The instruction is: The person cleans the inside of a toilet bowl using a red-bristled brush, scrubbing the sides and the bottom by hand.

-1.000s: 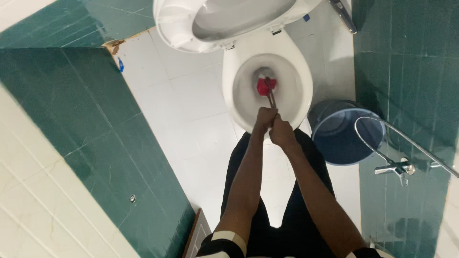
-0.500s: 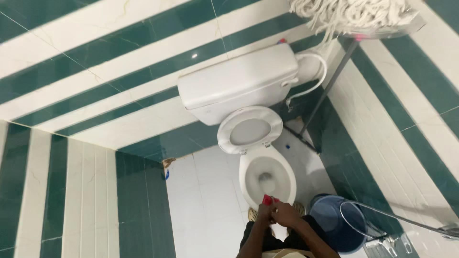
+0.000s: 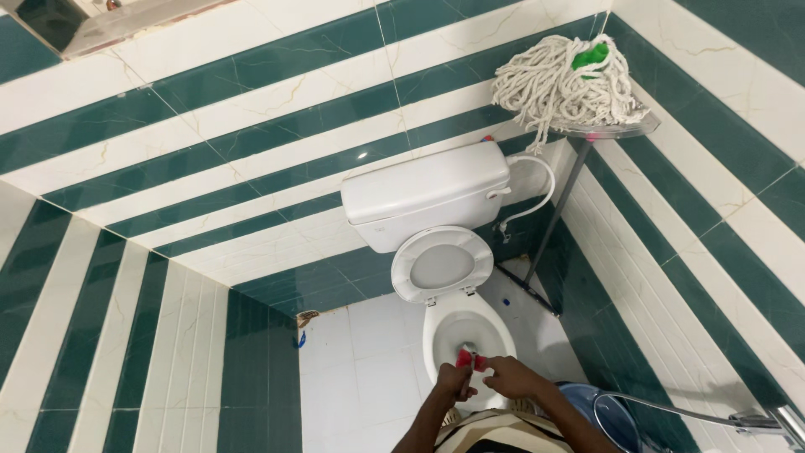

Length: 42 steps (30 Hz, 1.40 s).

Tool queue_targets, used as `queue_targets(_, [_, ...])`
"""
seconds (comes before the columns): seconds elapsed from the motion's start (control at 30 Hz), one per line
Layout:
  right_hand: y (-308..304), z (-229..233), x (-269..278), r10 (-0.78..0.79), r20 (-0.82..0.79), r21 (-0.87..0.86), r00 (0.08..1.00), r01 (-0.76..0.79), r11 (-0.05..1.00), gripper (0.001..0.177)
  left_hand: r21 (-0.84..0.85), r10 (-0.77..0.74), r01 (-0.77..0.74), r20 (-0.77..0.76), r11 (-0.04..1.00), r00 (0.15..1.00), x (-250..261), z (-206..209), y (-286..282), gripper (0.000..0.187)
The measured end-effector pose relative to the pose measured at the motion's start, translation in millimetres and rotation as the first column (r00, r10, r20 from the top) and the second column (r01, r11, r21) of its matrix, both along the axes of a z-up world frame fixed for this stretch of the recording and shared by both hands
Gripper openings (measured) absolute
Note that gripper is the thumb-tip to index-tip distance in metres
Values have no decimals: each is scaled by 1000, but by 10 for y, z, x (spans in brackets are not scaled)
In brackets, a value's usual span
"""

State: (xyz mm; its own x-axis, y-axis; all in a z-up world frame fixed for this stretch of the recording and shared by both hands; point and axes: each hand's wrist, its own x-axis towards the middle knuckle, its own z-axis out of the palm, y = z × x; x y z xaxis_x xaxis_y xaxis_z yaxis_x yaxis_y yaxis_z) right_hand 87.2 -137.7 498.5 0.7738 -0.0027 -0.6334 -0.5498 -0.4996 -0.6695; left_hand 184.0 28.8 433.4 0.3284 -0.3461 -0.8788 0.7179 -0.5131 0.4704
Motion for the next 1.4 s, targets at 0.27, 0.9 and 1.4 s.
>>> queue_targets(0.27, [172, 475, 75, 10, 97, 135, 995, -23, 991, 45, -104, 100, -105, -55, 989, 994, -118, -119, 50, 39])
queue_targets(0.9, [-223, 105, -50, 44, -57, 238, 997, -29, 971, 52, -25, 160, -162, -61, 986, 985, -16, -294, -353, 35])
queue_targets(1.4, [-800, -787, 563, -559, 228, -71, 797, 586, 807, 34, 112, 35, -20, -124, 993, 992, 588, -596, -244, 32])
